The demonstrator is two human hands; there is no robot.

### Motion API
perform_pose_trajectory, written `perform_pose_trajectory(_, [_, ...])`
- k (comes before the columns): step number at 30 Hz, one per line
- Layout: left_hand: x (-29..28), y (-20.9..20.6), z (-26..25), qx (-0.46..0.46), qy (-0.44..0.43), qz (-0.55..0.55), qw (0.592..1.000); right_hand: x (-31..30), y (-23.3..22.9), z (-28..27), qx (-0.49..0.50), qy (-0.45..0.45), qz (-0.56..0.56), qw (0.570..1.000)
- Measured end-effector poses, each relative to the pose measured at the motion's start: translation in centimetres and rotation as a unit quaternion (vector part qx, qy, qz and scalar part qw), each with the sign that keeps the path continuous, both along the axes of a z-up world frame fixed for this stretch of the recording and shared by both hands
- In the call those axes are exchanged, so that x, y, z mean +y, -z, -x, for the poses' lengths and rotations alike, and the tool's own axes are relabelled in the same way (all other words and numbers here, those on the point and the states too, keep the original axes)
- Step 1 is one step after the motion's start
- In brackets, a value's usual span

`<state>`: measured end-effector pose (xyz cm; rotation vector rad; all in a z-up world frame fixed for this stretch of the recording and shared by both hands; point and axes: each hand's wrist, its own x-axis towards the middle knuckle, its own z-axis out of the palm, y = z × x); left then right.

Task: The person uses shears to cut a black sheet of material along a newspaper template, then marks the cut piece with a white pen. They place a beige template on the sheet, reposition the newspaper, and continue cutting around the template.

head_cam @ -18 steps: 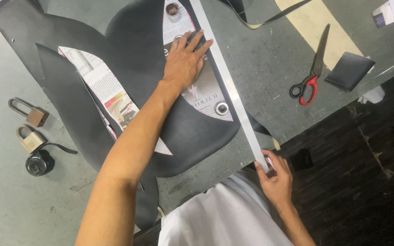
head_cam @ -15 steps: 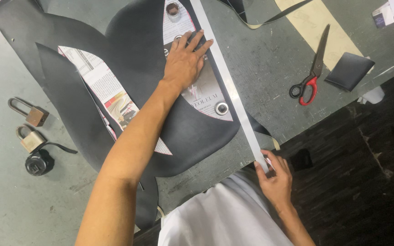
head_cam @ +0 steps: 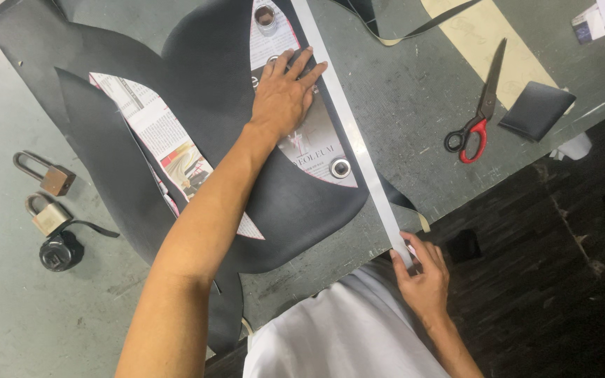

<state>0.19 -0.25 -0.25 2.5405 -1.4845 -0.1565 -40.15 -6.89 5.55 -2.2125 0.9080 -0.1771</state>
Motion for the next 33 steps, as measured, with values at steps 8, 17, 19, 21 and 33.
perform_pose_trajectory(8, [0.2,0.2,0.0,0.002,0.0,0.016,1.0,0.0,0.1,0.2,0.006,-0.003,0.002,1.0])
perform_pose_trajectory(17, [0.2,0.3,-0.1,-0.014,0.004,0.016,1.0,0.0,0.1,0.2,0.008,-0.006,0.0,1.0])
perform_pose_trajectory(19, [0.2,0.4,-0.1,-0.011,0.003,0.016,1.0,0.0,0.0,0.2,0.01,-0.006,0.0,1.0])
perform_pose_trajectory(21, [0.2,0.3,-0.1,-0.007,0.001,0.017,1.0,0.0,-0.1,0.2,0.012,-0.011,0.005,1.0])
perform_pose_trajectory(33, [-0.3,-0.7,-0.6,0.022,0.013,0.108,0.994,0.2,-1.0,0.2,-0.046,0.002,0.017,0.999])
